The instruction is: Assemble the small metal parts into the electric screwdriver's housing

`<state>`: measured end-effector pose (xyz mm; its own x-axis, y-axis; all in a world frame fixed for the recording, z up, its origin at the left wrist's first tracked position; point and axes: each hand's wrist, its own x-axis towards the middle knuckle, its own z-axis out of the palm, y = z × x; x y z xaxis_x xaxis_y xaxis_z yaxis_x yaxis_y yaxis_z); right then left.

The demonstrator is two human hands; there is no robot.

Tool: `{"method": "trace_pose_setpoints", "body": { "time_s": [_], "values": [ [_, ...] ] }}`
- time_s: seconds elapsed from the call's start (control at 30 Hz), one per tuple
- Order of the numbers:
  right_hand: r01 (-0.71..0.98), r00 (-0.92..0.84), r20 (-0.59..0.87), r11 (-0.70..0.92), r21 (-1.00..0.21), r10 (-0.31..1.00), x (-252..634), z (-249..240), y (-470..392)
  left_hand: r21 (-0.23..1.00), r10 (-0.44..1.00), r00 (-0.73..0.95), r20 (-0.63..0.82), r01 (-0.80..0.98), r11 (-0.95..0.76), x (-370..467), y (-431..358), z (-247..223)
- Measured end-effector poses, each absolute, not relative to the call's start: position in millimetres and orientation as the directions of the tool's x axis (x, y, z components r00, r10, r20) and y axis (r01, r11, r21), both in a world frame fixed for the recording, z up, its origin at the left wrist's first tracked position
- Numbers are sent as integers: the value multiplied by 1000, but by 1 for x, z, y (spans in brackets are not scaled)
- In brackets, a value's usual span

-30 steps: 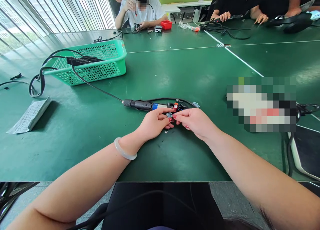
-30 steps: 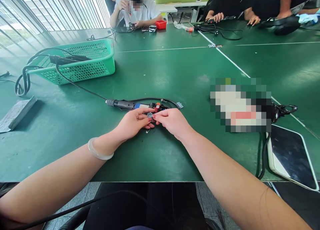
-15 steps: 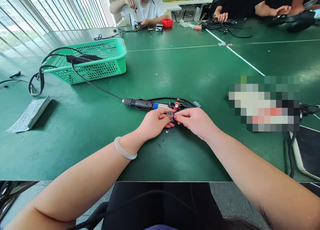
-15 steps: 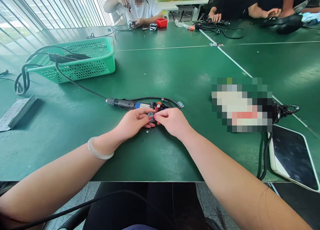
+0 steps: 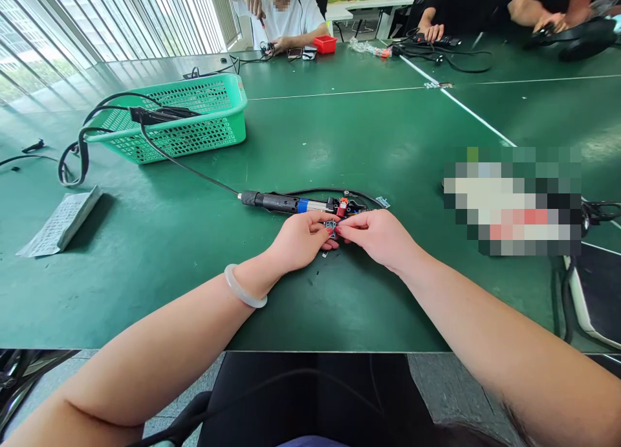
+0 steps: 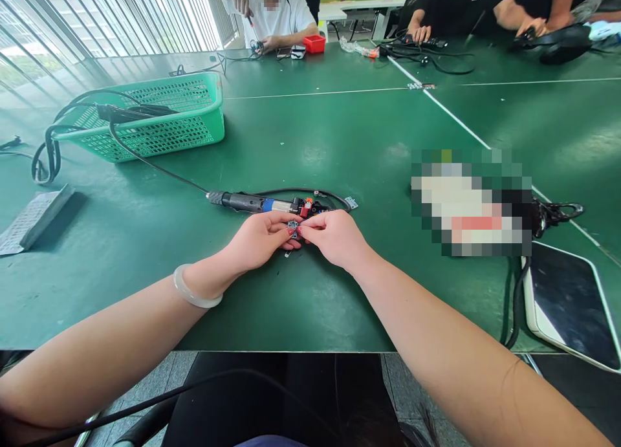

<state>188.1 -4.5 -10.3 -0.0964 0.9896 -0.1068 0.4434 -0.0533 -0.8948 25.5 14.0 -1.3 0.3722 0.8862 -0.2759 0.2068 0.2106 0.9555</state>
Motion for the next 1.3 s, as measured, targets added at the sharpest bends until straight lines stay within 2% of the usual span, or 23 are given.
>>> {"method": "trace_pose_setpoints", "body": {
  "time_s": [0.27,0.63,0.83,1.3],
  "values": [
    [394,-55,-132,-100,-914,990,188,-12,-5,955,878,380,-292,170,244,26,15,-3],
    [202,-28,-238,-228,-953,971,189,-12,-3,954,873,386,-298,129,269,25,19,-3],
    [220,8,-208,-204,-954,978,187,-12,-4,955,871,391,-297,107,277,25,20,-4],
    [132,-9,-247,-243,-961,969,188,-13,-2,947,840,445,-310,67,314,23,21,0]
  ]
}}
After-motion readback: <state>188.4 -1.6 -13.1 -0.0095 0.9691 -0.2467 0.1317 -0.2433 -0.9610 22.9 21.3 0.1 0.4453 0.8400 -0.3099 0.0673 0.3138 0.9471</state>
